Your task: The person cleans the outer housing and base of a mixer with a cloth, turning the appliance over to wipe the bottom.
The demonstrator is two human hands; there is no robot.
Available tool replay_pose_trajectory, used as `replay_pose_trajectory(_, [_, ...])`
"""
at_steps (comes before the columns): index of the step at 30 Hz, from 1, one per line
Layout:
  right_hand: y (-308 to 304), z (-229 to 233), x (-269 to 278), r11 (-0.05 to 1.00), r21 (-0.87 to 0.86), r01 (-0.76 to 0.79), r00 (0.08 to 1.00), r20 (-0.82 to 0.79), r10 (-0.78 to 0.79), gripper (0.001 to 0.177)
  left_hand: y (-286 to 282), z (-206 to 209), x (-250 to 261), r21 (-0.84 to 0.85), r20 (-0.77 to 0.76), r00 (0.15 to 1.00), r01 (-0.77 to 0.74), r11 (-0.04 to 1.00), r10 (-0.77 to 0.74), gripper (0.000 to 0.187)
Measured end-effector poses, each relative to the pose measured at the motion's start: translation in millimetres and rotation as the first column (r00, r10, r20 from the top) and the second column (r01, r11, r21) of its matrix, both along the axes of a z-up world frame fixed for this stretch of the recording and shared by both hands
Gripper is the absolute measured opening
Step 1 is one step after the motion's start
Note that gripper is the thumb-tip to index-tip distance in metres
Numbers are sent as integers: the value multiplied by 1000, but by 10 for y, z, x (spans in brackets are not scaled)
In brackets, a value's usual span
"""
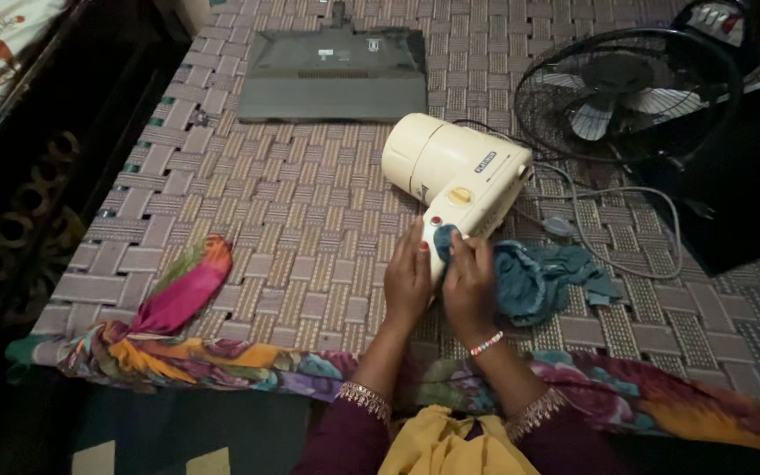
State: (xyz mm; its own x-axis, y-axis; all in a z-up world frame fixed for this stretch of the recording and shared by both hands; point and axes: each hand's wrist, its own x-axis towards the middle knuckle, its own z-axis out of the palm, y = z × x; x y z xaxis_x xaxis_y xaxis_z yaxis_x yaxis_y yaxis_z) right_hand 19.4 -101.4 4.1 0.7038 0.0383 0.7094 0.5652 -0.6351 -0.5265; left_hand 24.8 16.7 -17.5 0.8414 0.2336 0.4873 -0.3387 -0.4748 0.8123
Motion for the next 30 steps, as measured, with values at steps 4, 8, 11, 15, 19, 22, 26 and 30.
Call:
replay_pose_trajectory(4, [30,-143,-171,998,-14,-69,998,3,69,48,1,-7,29,-23,65,998,-3,1000,4,46])
replay_pose_trajectory(8, [33,-324,-295,993,29,-118,993,19,118,42,-15,-21,25,-65,36,999,-6,998,8,44])
replay_pose_trajectory(11, [17,-287,-146,995,76,-67,998,8,67,46,-25,-3,37,-34,63,998,-7,999,9,44])
replay_pose_trajectory(15, [30,-241,-50,995,98,-18,998,-53,24,48,-22,17,11,-28,35,999,-10,1000,11,44])
replay_pose_trajectory(19, [33,-410,-207,991,129,-41,989,-135,59,44,-27,33,1,-14,73,997,-18,1000,19,43])
replay_pose_trajectory(22, [28,-561,-297,993,98,-59,990,-119,71,26,-40,25,2,-50,43,999,-24,998,26,44])
replay_pose_trajectory(26, [79,-482,-248,1000,-21,7,999,-36,-8,42,-24,-48,5,-71,37,999,-12,997,15,44])
replay_pose_trajectory(30, [112,-156,49,957,-287,30,994,111,2,51,10,-228,143,-14,47,999,7,1000,-6,47])
